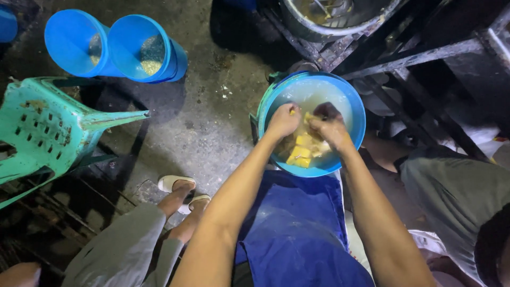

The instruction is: Dipping small pieces of yellow dough into a bucket of liquid wash.

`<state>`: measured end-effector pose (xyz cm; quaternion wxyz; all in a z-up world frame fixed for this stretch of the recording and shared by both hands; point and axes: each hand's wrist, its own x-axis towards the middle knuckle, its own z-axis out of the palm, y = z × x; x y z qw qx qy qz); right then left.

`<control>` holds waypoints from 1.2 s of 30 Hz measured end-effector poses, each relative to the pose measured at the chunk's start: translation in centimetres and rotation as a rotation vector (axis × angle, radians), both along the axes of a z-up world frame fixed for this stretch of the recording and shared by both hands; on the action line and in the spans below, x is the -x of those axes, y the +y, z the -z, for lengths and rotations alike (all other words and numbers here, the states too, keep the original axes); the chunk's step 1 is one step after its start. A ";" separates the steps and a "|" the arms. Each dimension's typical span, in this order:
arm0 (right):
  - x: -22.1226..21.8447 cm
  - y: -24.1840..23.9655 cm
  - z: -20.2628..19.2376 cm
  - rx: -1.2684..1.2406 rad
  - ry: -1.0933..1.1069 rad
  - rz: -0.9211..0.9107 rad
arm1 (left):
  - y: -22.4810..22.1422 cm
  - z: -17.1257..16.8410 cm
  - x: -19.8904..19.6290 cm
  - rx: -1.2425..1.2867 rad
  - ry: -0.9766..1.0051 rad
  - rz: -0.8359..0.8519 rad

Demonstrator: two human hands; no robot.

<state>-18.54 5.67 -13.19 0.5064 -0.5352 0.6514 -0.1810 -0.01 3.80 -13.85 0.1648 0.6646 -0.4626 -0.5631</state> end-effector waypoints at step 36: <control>-0.1 1.6 2.4 -0.463 -0.738 0.754 | -1.0 -9.7 0.1 -0.594 0.065 -0.255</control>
